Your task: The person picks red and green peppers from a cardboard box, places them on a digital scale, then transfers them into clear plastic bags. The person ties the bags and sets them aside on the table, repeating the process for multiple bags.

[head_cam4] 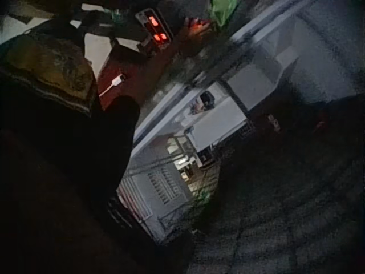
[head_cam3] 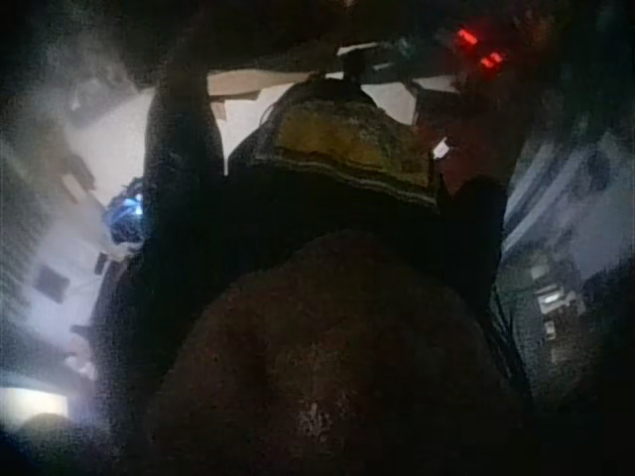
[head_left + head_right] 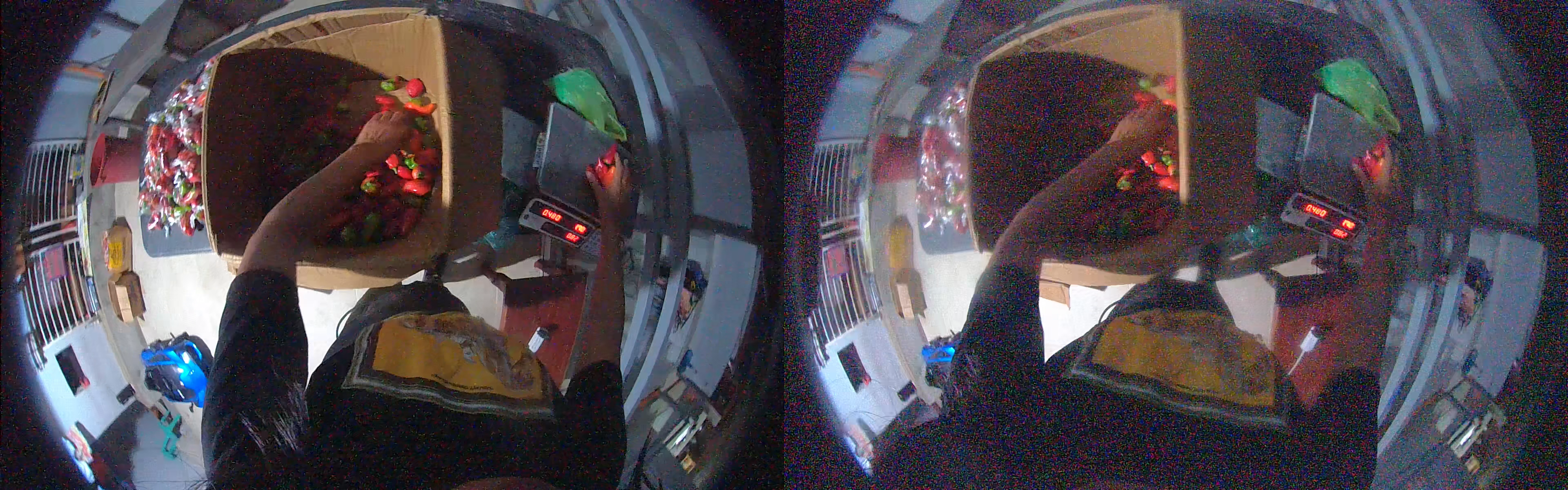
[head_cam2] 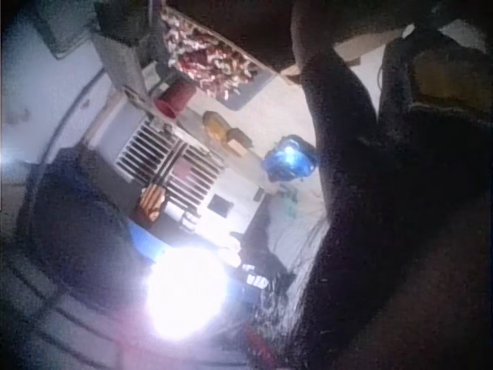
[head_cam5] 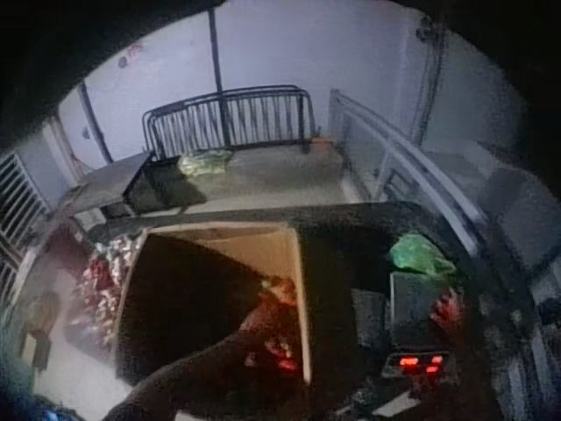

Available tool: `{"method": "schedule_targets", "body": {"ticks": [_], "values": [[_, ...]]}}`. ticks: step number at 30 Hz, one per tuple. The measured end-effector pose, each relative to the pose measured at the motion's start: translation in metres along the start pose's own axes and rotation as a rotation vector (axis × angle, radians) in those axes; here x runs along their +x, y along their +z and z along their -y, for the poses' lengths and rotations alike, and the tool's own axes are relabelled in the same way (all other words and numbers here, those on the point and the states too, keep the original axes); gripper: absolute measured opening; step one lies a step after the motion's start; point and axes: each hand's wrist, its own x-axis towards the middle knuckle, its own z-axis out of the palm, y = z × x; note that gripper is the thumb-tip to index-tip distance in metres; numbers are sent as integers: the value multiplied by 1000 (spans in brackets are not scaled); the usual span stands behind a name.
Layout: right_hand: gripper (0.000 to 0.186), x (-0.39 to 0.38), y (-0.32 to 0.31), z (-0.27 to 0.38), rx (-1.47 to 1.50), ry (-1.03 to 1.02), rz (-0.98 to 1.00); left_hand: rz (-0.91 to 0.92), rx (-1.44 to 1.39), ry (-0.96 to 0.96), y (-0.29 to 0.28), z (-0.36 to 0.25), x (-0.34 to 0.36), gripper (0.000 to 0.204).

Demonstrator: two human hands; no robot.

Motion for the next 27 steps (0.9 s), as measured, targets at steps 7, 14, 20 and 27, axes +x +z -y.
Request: {"method": "schedule_targets", "body": {"ticks": [7, 14, 20, 27], "values": [[66, 9, 19, -35, 51, -207, -249, -291, 56, 443, 32, 8, -15, 40], [55, 3, 42, -90, 299, 79, -474, -42, -395, 320, 68, 28, 8, 42], [51, 11, 62, -110, 766, 337, -630, -65, -601, -21, 74, 41, 7, 43], [50, 9, 70, -110, 712, 519, -676, -167, -331, -155, 22, 18, -29, 38]]}}
